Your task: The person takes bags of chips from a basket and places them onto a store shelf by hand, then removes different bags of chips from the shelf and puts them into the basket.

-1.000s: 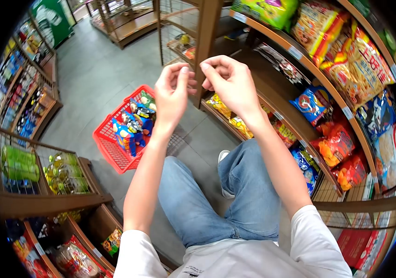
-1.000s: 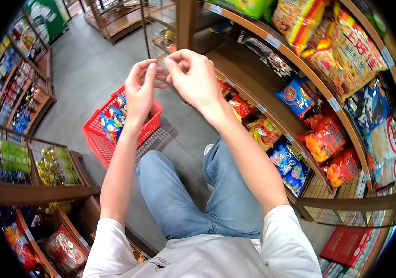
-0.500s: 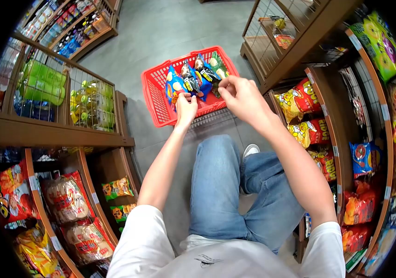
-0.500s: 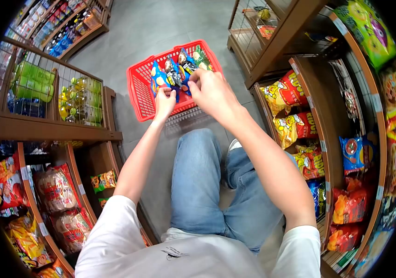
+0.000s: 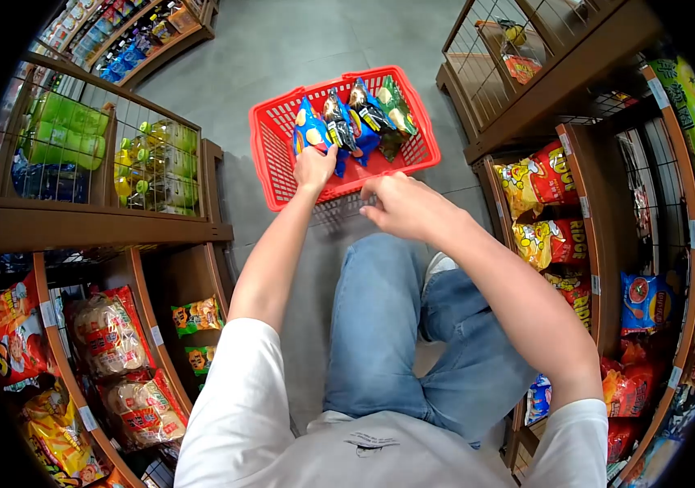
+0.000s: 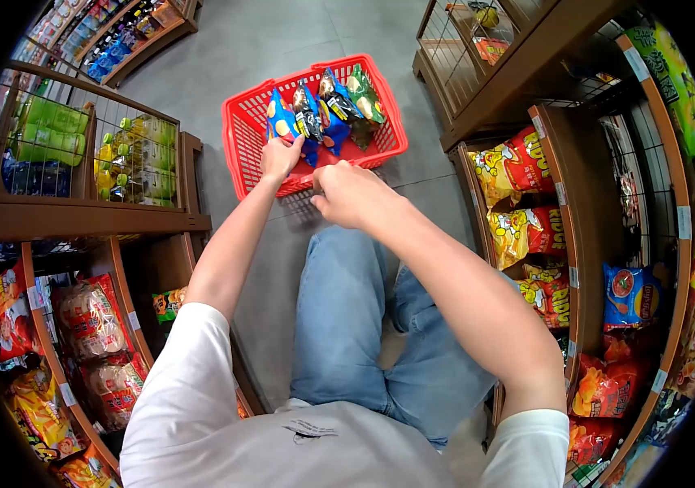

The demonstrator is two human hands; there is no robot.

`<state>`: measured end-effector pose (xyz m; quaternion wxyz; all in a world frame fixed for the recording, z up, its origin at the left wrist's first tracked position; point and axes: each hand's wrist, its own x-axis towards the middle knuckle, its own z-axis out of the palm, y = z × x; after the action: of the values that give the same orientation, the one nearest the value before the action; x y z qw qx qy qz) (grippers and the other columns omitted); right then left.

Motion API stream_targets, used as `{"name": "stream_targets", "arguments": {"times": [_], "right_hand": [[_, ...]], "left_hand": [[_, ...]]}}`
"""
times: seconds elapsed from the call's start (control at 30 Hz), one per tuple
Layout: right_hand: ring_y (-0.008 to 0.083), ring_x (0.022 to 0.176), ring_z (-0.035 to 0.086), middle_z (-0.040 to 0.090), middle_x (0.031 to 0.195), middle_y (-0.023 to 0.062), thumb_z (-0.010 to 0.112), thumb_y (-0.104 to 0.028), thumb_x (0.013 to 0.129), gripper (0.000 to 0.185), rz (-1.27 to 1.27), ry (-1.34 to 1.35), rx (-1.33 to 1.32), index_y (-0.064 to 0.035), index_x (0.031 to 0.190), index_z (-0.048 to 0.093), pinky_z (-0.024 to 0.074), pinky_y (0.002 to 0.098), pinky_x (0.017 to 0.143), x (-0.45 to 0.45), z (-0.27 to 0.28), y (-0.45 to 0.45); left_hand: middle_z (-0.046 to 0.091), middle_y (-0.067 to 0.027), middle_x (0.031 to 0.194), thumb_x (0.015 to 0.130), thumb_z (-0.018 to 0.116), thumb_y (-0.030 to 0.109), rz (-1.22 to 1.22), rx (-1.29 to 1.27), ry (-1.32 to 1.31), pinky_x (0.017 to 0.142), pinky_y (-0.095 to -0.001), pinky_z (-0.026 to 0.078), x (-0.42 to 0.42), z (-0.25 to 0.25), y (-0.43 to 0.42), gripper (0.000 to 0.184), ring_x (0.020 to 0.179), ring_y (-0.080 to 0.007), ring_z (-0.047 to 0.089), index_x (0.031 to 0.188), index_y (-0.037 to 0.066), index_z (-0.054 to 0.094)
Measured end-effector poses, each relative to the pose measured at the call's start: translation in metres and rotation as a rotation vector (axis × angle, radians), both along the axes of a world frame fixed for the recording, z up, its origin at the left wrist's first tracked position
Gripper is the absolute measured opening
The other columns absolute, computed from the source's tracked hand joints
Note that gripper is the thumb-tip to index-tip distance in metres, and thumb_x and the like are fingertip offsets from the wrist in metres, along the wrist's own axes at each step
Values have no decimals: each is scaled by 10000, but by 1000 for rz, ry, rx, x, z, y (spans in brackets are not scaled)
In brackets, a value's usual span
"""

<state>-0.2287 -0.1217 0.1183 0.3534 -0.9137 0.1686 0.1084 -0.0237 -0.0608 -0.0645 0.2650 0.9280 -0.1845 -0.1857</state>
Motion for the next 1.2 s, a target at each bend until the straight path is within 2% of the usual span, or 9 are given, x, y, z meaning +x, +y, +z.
{"name": "stream_targets", "arguments": {"times": [0.3, 0.47, 0.67, 0.83, 0.9, 0.93, 1.07, 1.13, 1.2], "right_hand": [[373, 975, 648, 665, 967, 268, 675, -187, 839, 285, -70, 30, -78, 59, 980, 647, 507, 455, 879, -17, -10, -16], [359, 1081, 610, 636, 1095, 253, 654, -245, 878, 398, -51, 186, -98, 10, 1179, 597, 481, 429, 939, -12, -5, -22], [322, 1063, 631, 662, 1056, 214, 669, -249, 871, 461, -210, 8, -38, 27, 1221, 553, 487, 404, 918, -4, 4, -29], [360, 1235, 518, 507, 1297, 305, 825, -341, 703, 1107, -231, -153, -24, 47, 1479, 138, 415, 392, 1047, 3, 1, -25], [367, 1274, 476, 461, 1344, 310, 851, -338, 667, 1130, -270, -227, -17, 64, 1464, 158, 400, 399, 1064, 9, -4, -22], [373, 1314, 435, 416, 1391, 315, 878, -336, 631, 1153, -310, -305, -13, 80, 1448, 179, 385, 406, 1081, 11, -4, -21], [370, 1309, 440, 408, 1397, 302, 914, -347, 565, 1265, -427, -425, -19, 75, 1461, 126, 385, 422, 1082, 12, 9, -18], [372, 1256, 494, 462, 1353, 282, 918, -335, 560, 1237, -500, -490, 20, 51, 1457, 160, 422, 428, 1046, 11, 11, -21], [378, 1195, 542, 512, 1308, 260, 917, -320, 566, 1183, -579, -527, -40, 12, 1449, 203, 461, 432, 998, 7, 15, -25]], "left_hand": [[690, -254, 965, 774, 621, 278, 155, -68, -14, 850, -450, 519, 14, -3, 9, 363, 961, -386, 668, 945, -30, 711], [716, -101, 732, 817, 581, 198, 239, -471, 131, 665, -322, 507, 36, 11, 30, 243, 678, -163, 671, 775, -3, 711], [717, -71, 781, 869, 590, 202, 187, -746, 142, 636, -266, 477, 0, 93, 44, 251, 672, -93, 611, 832, -24, 692], [714, -96, 861, 940, 601, 209, 63, -978, 290, 795, -263, 481, -57, 170, 47, 260, 805, -106, 621, 946, -41, 668], [711, -120, 880, 950, 598, 214, 19, -1043, 309, 857, -286, 489, -78, 194, 46, 258, 841, -132, 640, 961, -37, 658], [714, -58, 790, 950, 586, 204, -2, -1104, 275, 502, -201, 390, -87, 204, 42, 237, 545, -9, 470, 895, -17, 650], [714, -81, 792, 964, 574, 185, -50, -1198, 302, 543, -197, 421, -116, 234, 37, 234, 602, -25, 541, 896, -29, 641], [717, -105, 851, 967, 572, 218, -69, -1213, 362, 741, -248, 495, -125, 238, 33, 246, 763, -91, 631, 937, -14, 652], [716, -100, 841, 968, 571, 223, -92, -1209, 395, 667, -230, 485, -134, 244, 31, 250, 710, -73, 612, 934, -12, 649]]}}
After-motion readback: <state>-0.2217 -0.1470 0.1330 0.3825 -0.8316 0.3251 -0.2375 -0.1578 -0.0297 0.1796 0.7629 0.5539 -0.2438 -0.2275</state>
